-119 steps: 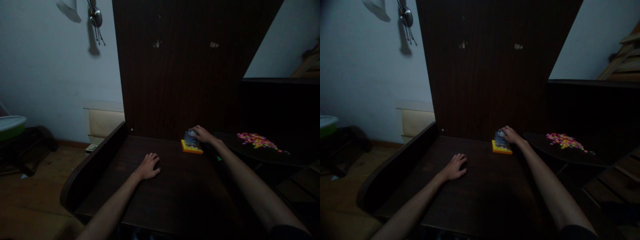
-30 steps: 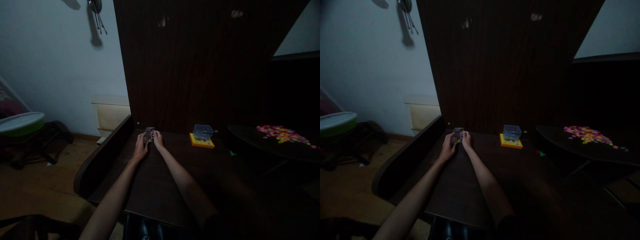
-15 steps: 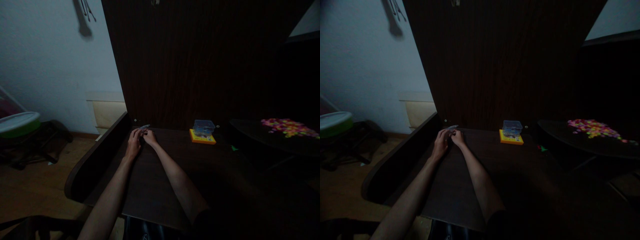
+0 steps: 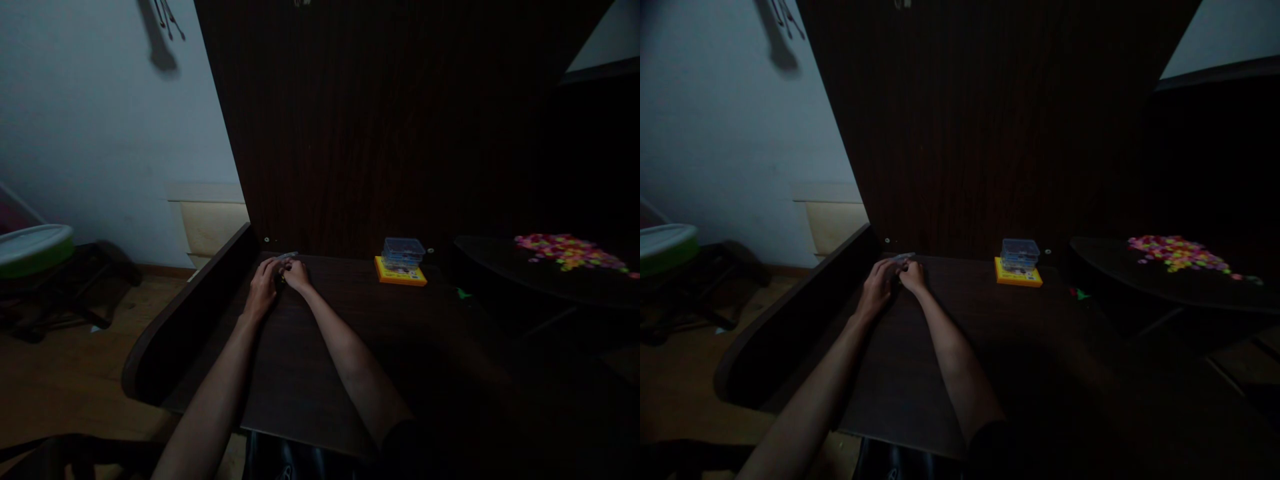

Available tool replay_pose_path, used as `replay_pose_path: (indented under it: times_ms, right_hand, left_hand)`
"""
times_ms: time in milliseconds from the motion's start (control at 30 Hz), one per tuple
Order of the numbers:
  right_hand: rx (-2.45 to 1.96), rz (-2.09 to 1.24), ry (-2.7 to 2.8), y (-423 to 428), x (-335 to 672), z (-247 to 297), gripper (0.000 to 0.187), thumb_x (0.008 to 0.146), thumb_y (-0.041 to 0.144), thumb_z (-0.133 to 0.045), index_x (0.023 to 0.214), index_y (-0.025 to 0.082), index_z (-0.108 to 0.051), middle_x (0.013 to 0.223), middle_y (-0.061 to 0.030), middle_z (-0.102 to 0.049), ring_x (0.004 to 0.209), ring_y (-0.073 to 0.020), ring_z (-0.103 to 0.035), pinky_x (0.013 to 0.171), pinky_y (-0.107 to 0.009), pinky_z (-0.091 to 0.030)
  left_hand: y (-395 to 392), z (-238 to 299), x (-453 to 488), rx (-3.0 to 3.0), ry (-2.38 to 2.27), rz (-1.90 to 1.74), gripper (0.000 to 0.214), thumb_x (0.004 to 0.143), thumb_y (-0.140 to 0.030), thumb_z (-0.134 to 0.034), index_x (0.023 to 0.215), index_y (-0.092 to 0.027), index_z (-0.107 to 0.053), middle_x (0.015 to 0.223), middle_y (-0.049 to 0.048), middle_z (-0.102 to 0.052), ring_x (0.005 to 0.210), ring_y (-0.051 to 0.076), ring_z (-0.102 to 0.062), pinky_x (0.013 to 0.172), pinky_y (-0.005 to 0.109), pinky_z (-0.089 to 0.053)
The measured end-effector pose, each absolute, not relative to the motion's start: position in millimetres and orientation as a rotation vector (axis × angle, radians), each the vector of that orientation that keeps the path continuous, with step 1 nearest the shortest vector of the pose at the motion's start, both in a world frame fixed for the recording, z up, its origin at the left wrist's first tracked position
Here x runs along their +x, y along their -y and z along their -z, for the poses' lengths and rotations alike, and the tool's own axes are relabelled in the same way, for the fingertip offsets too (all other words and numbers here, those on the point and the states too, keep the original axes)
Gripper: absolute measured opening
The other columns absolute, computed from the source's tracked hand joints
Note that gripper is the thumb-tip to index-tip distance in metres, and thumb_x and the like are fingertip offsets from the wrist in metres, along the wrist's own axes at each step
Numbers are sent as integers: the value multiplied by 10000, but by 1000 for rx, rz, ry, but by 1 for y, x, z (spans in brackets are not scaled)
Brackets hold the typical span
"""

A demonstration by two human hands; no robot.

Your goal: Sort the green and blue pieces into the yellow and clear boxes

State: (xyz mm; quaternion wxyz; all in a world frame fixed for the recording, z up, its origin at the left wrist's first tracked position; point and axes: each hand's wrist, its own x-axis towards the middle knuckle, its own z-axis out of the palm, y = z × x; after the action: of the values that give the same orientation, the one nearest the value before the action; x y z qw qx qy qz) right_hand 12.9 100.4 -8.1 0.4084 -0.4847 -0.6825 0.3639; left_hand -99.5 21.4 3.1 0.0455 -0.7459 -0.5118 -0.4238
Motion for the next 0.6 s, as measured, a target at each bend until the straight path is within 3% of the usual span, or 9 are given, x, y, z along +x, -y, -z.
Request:
replay_pose_path:
  times_ms: [600]
  right_hand:
    - [-1246, -933, 1691, -102, 13, 8, 166, 721, 106, -613, 833, 208, -681, 878, -12, -754, 851, -157, -698, 769, -224, -515]
  left_hand:
    - [-20, -3, -97, -2256, 1517, 1244, 570, 778, 47, -388, 1280, -197, -504, 1318, 118, -518, 1237, 232, -497, 1077, 435, -438]
